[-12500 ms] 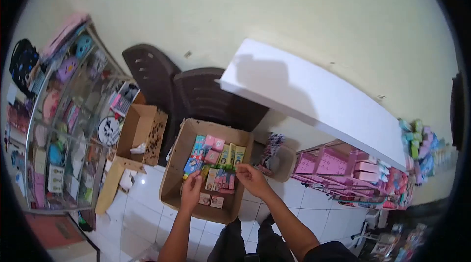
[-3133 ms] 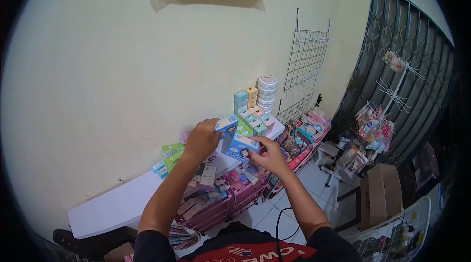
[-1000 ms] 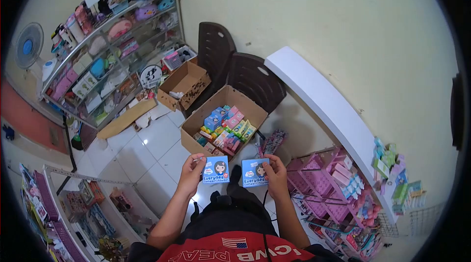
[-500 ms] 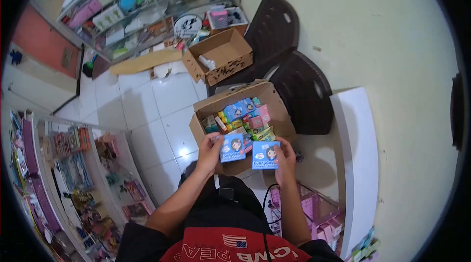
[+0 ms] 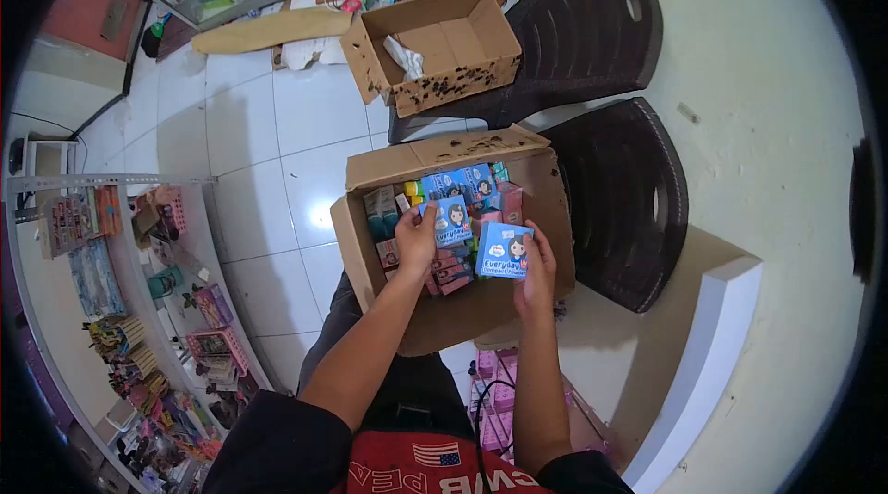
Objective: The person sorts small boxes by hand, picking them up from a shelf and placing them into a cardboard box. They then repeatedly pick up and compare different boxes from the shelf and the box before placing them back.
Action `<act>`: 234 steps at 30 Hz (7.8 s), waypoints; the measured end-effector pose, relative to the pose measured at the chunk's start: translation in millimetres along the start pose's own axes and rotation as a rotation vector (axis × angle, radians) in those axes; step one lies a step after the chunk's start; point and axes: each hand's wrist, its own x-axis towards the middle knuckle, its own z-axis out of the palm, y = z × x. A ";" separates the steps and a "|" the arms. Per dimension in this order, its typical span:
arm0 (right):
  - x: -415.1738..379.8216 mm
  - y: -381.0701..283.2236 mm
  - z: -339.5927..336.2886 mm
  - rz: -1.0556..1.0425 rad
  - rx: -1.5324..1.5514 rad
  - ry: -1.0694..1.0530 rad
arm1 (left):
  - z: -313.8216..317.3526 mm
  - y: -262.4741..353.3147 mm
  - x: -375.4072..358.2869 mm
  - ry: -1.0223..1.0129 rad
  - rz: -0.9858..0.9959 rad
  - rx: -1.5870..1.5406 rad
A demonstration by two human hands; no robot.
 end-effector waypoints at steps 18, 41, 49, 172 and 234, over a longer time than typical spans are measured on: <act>134.9 117.9 41.5 -0.008 0.014 0.117 | 10.5 -59.2 70.3 0.059 0.100 0.338; 85.6 104.5 39.7 0.224 -0.183 0.209 | -7.8 30.5 -12.8 -0.199 0.181 0.376; 0.4 30.8 32.6 -0.037 -0.056 0.027 | -26.7 93.3 -26.4 -0.633 0.107 0.447; -440.8 -28.7 -116.5 -0.626 -0.193 0.109 | -97.9 119.7 -361.5 -1.475 0.034 0.616; -197.1 39.8 8.6 -0.344 -0.084 0.261 | -32.6 155.0 -111.2 -1.275 0.385 0.863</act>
